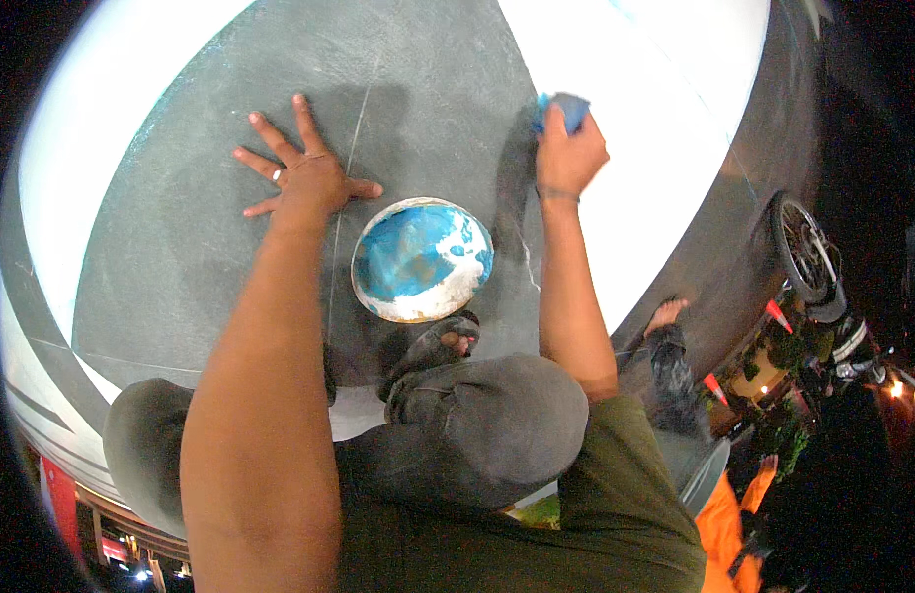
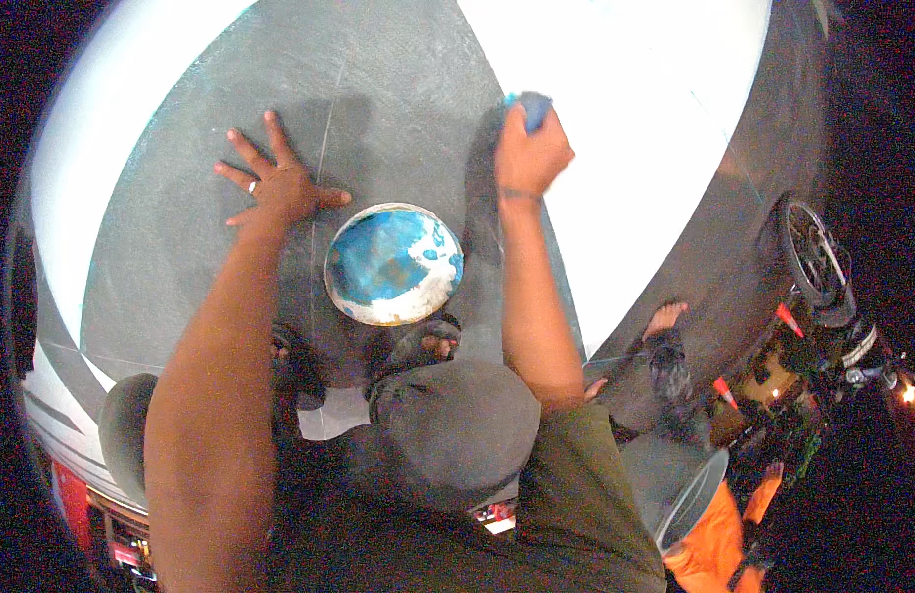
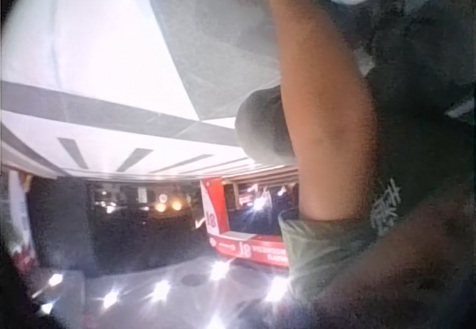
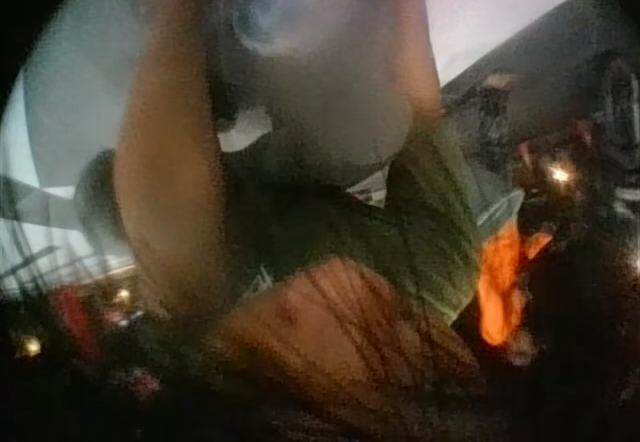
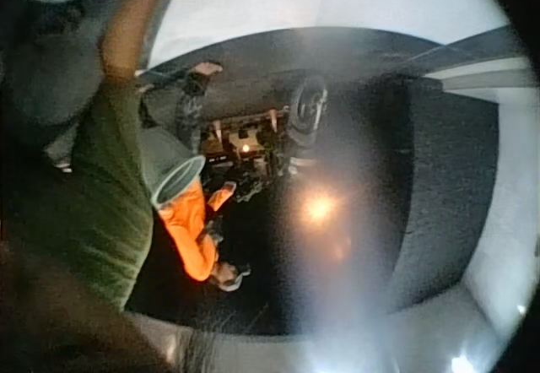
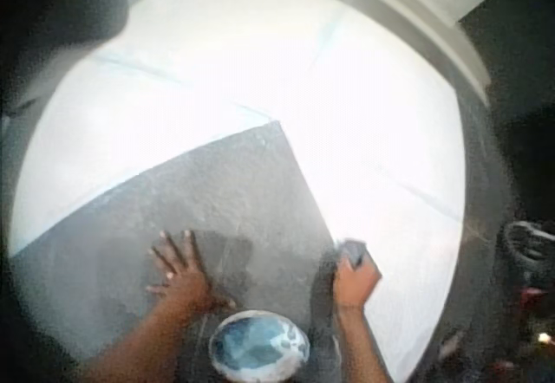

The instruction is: The person sits on a tiled floor and uses a blue sponge to apply blue grout from a small bowl into the seams between the tiles. They repeatedly dip the sponge into the bowl and wipe the grout along the tile lines.

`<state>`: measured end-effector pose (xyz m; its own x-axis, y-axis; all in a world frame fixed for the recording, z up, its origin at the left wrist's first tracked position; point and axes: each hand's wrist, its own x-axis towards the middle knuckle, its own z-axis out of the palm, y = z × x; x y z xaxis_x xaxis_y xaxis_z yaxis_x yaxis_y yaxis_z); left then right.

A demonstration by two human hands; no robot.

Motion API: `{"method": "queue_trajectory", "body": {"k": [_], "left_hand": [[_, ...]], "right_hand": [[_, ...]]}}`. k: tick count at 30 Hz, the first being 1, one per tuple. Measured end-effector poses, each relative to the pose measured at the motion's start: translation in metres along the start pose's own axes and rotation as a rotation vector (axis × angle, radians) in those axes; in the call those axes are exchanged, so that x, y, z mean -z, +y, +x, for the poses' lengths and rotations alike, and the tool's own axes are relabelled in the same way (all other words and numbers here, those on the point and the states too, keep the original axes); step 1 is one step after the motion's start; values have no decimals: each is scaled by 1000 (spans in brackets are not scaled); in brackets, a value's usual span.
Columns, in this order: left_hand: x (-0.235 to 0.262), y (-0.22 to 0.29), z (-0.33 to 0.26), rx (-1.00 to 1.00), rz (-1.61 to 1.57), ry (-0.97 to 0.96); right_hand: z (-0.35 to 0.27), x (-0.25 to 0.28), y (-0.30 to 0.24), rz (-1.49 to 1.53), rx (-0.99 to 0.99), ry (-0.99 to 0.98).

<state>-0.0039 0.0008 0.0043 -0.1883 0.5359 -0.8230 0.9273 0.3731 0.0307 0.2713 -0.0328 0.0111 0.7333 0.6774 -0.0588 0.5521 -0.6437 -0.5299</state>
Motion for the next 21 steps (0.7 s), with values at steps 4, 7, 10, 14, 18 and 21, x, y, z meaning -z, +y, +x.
{"method": "queue_trajectory", "body": {"k": [4, 7, 10, 14, 18, 21], "left_hand": [[11, 4, -6, 13, -29, -40], [10, 2, -3, 26, -1, -32], [7, 2, 0, 28, 9, -31], [7, 8, -1, 1, 2, -34], [13, 7, -5, 36, -30, -53], [14, 2, -5, 38, -47, -59]], "right_hand": [[24, -7, -27, 0, 71, -117], [37, 10, -24, 42, 130, -143], [26, 22, -17, -83, 451, -72], [1, 1, -9, -306, 702, -110], [-22, 19, -17, -271, 554, -338], [-22, 36, -7, -110, 118, -180]]}}
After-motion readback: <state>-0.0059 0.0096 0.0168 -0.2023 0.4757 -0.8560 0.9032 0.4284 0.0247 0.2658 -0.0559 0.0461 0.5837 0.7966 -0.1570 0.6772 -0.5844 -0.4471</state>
